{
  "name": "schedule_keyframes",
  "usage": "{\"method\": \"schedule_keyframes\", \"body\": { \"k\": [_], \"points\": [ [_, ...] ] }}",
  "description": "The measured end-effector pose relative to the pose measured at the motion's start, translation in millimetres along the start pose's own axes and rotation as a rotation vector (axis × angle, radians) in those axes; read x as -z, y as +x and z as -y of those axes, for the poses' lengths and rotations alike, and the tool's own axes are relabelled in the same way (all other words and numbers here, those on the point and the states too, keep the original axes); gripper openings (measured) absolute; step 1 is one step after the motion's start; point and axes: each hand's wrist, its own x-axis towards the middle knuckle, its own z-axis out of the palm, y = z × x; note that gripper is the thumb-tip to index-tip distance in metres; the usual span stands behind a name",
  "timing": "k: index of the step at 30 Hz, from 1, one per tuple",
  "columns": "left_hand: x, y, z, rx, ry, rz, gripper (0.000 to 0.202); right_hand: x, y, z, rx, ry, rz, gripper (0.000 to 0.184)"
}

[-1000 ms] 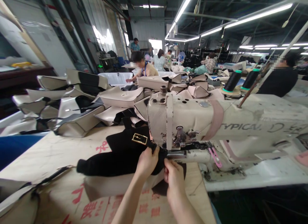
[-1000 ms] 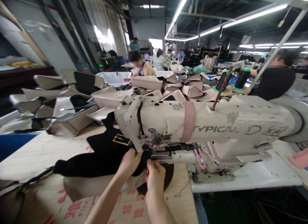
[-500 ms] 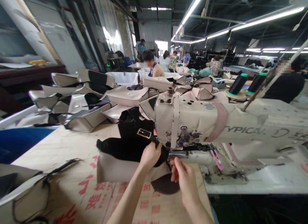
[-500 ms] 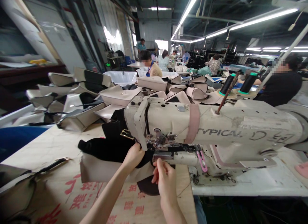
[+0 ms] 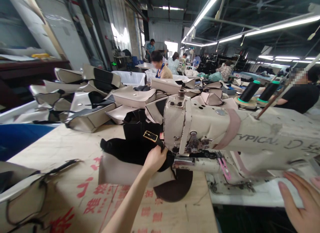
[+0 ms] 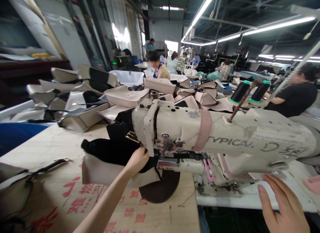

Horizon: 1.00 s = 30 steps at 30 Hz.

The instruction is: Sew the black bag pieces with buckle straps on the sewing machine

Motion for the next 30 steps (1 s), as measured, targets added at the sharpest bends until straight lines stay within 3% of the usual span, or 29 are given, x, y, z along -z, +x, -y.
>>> {"method": "schedule_keyframes", "body": {
  "k": [4, 15, 18, 24, 30],
  "points": [
    [-0.3, 0, 0, -0.006, 0.012, 0.01, 0.034, -13, -15, -11, 0.093, -0.085, 0.05, 0.059],
    [4.4, -4, -7, 0.014, 0.038, 0.019, 0.03, -14, -10, 7, -0.01, -0.063, -0.009, 0.054],
    [4.2, -3, -7, 0.011, 0.05, 0.028, 0.03, -24, -24, 4, -0.034, -0.073, -0.056, 0.052],
    [4.9, -8, -4, 0.022, 0.078, 0.03, 0.034, -43, -60, -2, 0.074, -0.098, -0.057, 0.051],
    [5.2, -14, -4, -0.027, 0.043, 0.041, 0.039, -15, -18, -11, 0.053, -0.1, -0.071, 0.042]
  ]
}}
